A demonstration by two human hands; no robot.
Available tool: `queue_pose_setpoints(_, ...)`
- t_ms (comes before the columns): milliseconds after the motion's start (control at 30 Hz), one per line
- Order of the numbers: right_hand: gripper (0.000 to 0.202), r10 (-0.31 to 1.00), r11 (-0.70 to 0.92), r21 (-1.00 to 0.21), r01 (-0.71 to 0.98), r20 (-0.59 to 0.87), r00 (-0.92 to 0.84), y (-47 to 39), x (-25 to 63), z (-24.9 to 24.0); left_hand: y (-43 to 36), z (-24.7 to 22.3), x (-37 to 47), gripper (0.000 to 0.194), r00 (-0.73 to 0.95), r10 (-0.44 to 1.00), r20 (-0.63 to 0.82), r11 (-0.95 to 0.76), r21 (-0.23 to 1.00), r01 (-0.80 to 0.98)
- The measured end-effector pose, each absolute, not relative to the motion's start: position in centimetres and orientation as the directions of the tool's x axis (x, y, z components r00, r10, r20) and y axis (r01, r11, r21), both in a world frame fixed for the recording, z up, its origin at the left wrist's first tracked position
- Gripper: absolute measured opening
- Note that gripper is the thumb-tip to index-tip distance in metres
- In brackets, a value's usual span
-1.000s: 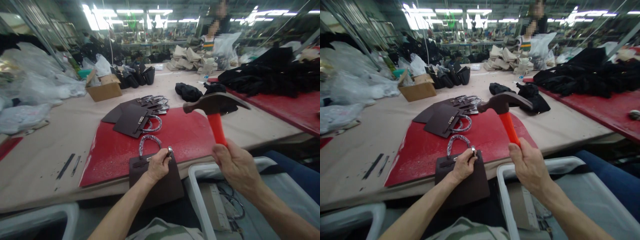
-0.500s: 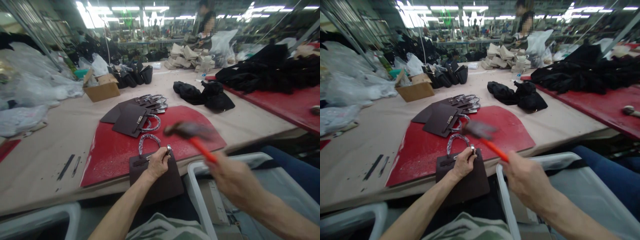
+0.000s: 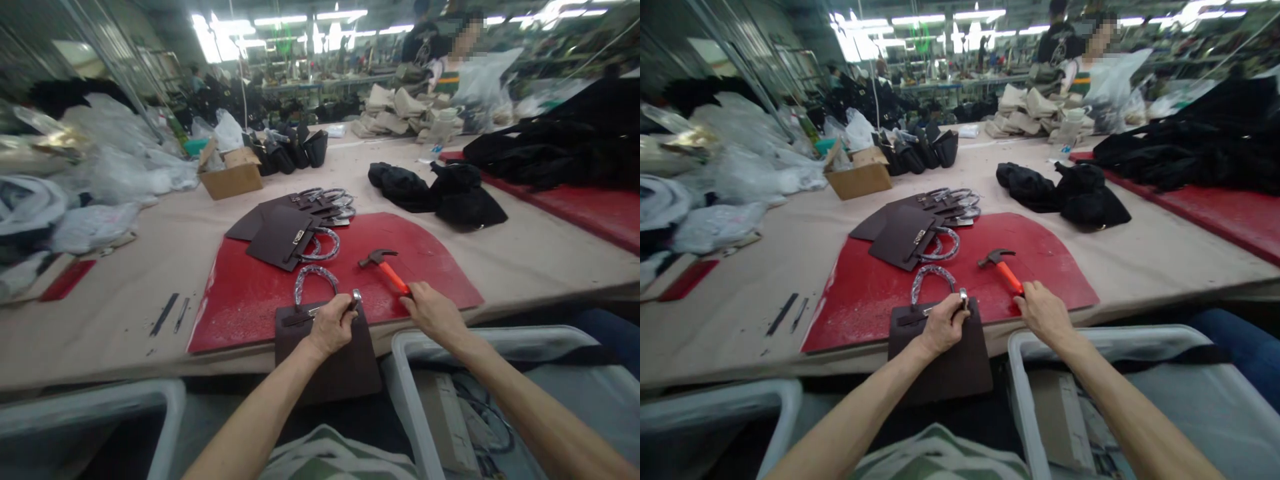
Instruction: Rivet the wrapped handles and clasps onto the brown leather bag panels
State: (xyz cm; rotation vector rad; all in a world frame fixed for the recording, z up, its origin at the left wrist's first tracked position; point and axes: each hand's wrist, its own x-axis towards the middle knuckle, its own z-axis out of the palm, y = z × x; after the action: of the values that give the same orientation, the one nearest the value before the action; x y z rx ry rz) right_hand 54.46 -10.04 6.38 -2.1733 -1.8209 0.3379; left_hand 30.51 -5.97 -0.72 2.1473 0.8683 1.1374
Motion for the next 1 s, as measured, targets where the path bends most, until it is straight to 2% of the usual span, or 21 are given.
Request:
queue_pose_setpoints(100, 0.043, 0.974, 0.163, -0.27, 0.949, 0.198, -0.111, -8.8, 52.3, 4.6, -5.9, -0.6, 30.4, 0.01, 0.435, 0.746, 0.504, -0.645, 0.71, 0.282)
queue_pose_setpoints(167, 0.054, 0.93, 0.359, -0.318, 0.878, 0.202, -0.307, -8.6, 50.2, 3.2, -5.9, -0.7, 30.4, 0.016, 0.445, 0.737, 0.509, -0.65, 0.714, 0.26)
queue_pose_setpoints(200, 0.055, 0.916, 0.399, -0.358, 0.844, 0.201, -0.347, -8.5, 49.1, 2.4, -5.8, -0.8, 30.4, 0.02, 0.447, 0.737, 0.506, -0.647, 0.72, 0.251)
queue_pose_setpoints(267, 0.052, 0.92, 0.388, -0.405, 0.828, 0.223, -0.322, -8.5, 47.5, 0.8, -5.9, -0.9, 30.4, 0.023, 0.438, 0.758, 0.484, -0.619, 0.745, 0.249)
queue_pose_setpoints(367, 0.048, 0.924, 0.361, -0.385, 0.85, 0.271, -0.27, -8.2, 46.7, -0.8, -5.9, -0.5, 30.7, 0.015, 0.335, 0.856, 0.394, -0.486, 0.833, 0.264)
queue_pose_setpoints(467, 0.053, 0.88, 0.443, -0.312, 0.841, 0.333, -0.34, -7.7, 47.4, -2.1, -5.3, 0.4, 30.3, 0.009, 0.094, 0.978, 0.186, -0.198, 0.968, 0.153)
queue_pose_setpoints(567, 0.055, 0.847, 0.465, -0.279, 0.84, 0.417, -0.33, -6.7, 48.2, -3.6, -3.6, 1.5, 27.3, 0.014, -0.049, 0.999, -0.019, 0.019, 1.0, 0.009)
queue_pose_setpoints(633, 0.057, 0.838, 0.47, -0.278, 0.838, 0.439, -0.324, -6.1, 48.4, -4.3, -2.4, 2.6, 23.2, 0.019, -0.118, 0.993, -0.025, 0.041, 0.989, 0.139)
queue_pose_setpoints(700, 0.058, 0.839, 0.47, -0.281, 0.837, 0.436, -0.325, -6.0, 48.5, -4.5, -1.5, 4.0, 17.9, 0.023, -0.205, 0.979, 0.011, 0.086, 0.887, 0.454)
queue_pose_setpoints(767, 0.057, 0.851, 0.458, -0.285, 0.842, 0.415, -0.323, -6.0, 48.4, -4.3, -0.6, 5.2, 12.4, 0.028, -0.315, 0.949, -0.024, 0.264, 0.611, 0.746)
queue_pose_setpoints(867, 0.059, 0.865, 0.431, -0.28, 0.857, 0.398, -0.305, -6.2, 48.3, -4.1, 0.8, 5.9, 5.3, 0.024, -0.377, 0.917, -0.131, 0.393, 0.458, 0.797)
queue_pose_setpoints(1000, 0.063, 0.861, 0.432, -0.254, 0.866, 0.403, -0.311, -6.2, 48.2, -4.0, 2.3, 5.2, 0.4, 0.022, -0.413, 0.862, -0.295, 0.497, 0.326, 0.804)
